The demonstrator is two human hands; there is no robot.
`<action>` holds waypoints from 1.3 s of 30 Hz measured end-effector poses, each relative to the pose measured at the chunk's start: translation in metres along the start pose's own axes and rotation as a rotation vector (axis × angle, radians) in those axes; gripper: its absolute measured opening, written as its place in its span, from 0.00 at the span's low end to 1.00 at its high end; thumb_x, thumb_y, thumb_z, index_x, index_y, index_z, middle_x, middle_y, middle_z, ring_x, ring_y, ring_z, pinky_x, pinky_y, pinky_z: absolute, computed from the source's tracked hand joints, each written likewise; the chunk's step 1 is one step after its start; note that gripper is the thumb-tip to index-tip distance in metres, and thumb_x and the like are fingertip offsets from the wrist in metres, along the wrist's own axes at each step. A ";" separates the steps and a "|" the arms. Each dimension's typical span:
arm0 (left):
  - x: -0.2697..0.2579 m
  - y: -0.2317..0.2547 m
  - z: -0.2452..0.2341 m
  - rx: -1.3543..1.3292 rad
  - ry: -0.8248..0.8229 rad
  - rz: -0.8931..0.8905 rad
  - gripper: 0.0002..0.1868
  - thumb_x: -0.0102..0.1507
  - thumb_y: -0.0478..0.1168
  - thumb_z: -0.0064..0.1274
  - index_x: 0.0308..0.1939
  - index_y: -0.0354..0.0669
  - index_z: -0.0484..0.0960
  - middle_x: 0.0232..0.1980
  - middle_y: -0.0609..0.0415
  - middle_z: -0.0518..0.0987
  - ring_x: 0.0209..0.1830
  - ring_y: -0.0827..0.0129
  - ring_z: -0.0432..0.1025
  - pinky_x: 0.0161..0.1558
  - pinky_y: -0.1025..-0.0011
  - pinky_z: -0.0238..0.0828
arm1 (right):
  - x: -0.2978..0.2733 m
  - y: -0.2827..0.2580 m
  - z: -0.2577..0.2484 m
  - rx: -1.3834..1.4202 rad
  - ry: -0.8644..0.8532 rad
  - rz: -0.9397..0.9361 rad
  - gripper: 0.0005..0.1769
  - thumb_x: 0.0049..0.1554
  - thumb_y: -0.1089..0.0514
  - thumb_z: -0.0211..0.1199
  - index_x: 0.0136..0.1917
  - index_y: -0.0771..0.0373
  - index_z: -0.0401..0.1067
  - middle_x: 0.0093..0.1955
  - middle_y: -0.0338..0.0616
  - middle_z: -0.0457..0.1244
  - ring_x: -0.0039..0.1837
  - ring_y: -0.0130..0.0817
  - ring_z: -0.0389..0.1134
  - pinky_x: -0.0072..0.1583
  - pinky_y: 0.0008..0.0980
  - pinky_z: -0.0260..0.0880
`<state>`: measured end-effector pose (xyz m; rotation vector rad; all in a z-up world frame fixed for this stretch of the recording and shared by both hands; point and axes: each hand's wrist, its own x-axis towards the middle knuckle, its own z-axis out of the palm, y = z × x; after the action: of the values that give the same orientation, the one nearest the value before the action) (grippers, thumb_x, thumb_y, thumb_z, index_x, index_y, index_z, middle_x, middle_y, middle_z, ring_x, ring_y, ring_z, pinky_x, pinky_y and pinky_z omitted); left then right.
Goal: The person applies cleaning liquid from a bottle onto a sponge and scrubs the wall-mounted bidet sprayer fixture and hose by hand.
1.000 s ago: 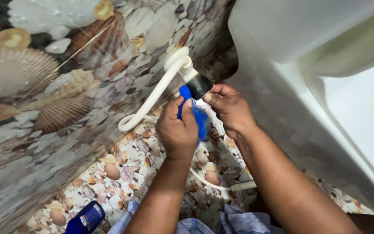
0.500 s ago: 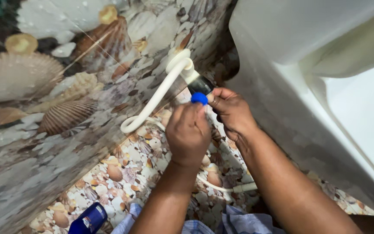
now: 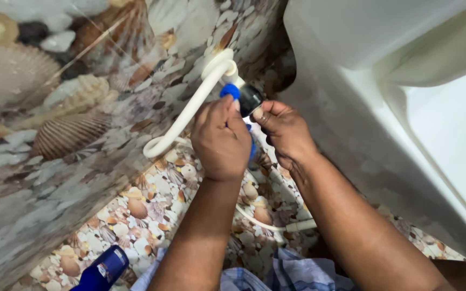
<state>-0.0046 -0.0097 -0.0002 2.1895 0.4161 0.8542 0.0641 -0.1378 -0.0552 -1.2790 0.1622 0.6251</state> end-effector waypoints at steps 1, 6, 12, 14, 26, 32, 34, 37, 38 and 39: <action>0.008 0.003 0.000 -0.055 0.028 0.057 0.07 0.72 0.36 0.51 0.46 0.38 0.82 0.43 0.44 0.81 0.41 0.46 0.77 0.45 0.56 0.75 | 0.000 -0.001 0.003 -0.031 0.041 0.012 0.06 0.58 0.59 0.69 0.47 0.60 0.75 0.39 0.31 0.67 0.36 0.18 0.59 0.39 0.21 0.59; 0.002 0.016 -0.005 -0.102 0.038 0.048 0.06 0.70 0.36 0.52 0.44 0.38 0.82 0.42 0.44 0.81 0.40 0.49 0.78 0.43 0.59 0.77 | 0.001 -0.001 0.004 0.034 0.020 0.036 0.05 0.59 0.58 0.67 0.48 0.61 0.74 0.40 0.33 0.68 0.39 0.19 0.64 0.42 0.21 0.65; 0.005 0.000 -0.009 -0.022 0.002 0.063 0.06 0.68 0.35 0.53 0.45 0.36 0.83 0.41 0.45 0.82 0.40 0.48 0.78 0.44 0.58 0.75 | 0.004 -0.006 0.006 0.068 0.039 0.010 0.05 0.59 0.59 0.67 0.48 0.59 0.73 0.41 0.32 0.68 0.41 0.21 0.65 0.43 0.23 0.65; -0.010 0.002 -0.011 -0.006 -0.018 0.034 0.06 0.67 0.35 0.54 0.43 0.37 0.83 0.40 0.44 0.81 0.40 0.48 0.77 0.43 0.59 0.75 | 0.002 -0.001 0.005 -0.004 0.050 0.014 0.08 0.58 0.60 0.69 0.51 0.61 0.73 0.40 0.31 0.66 0.41 0.21 0.64 0.45 0.23 0.66; -0.001 0.003 -0.008 -0.102 0.048 0.037 0.09 0.68 0.35 0.55 0.51 0.36 0.82 0.48 0.42 0.81 0.46 0.49 0.78 0.48 0.61 0.77 | -0.030 -0.048 0.019 -1.065 0.236 -1.025 0.32 0.55 0.53 0.79 0.70 0.57 0.74 0.60 0.49 0.62 0.59 0.43 0.66 0.61 0.37 0.71; -0.010 -0.014 -0.016 -0.133 -0.061 -0.050 0.08 0.67 0.35 0.56 0.49 0.36 0.83 0.45 0.44 0.82 0.44 0.50 0.79 0.47 0.61 0.77 | -0.029 -0.061 0.027 -1.272 0.224 -1.076 0.22 0.50 0.53 0.81 0.58 0.49 0.81 0.56 0.44 0.65 0.50 0.41 0.66 0.51 0.39 0.69; -0.017 -0.020 -0.014 -0.112 -0.027 -0.126 0.09 0.65 0.36 0.58 0.47 0.37 0.84 0.44 0.45 0.83 0.42 0.51 0.79 0.46 0.61 0.77 | -0.028 -0.060 0.027 -1.264 0.205 -1.080 0.22 0.50 0.54 0.80 0.58 0.49 0.80 0.57 0.45 0.65 0.52 0.41 0.66 0.52 0.39 0.70; -0.023 -0.017 -0.010 -0.137 0.006 -0.111 0.09 0.67 0.36 0.57 0.48 0.36 0.84 0.44 0.45 0.82 0.42 0.51 0.79 0.46 0.62 0.78 | -0.029 -0.056 0.026 -1.270 0.182 -1.101 0.22 0.51 0.56 0.79 0.59 0.50 0.80 0.59 0.45 0.64 0.54 0.41 0.67 0.54 0.38 0.70; -0.022 -0.014 -0.010 -0.138 0.008 -0.114 0.09 0.67 0.36 0.57 0.48 0.36 0.84 0.44 0.45 0.82 0.42 0.51 0.79 0.46 0.62 0.78 | -0.029 -0.055 0.026 -1.279 0.176 -1.121 0.22 0.51 0.58 0.78 0.59 0.51 0.81 0.59 0.46 0.64 0.54 0.41 0.67 0.53 0.37 0.70; -0.019 -0.011 -0.010 -0.148 0.020 -0.064 0.08 0.68 0.36 0.57 0.49 0.36 0.83 0.45 0.45 0.82 0.43 0.51 0.79 0.46 0.62 0.77 | -0.028 -0.055 0.027 -1.277 0.173 -1.122 0.22 0.51 0.58 0.78 0.59 0.51 0.81 0.59 0.46 0.64 0.54 0.41 0.67 0.53 0.37 0.70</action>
<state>-0.0260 -0.0070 -0.0116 2.0228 0.4175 0.8459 0.0637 -0.1305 0.0111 -2.3048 -0.9169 -0.4992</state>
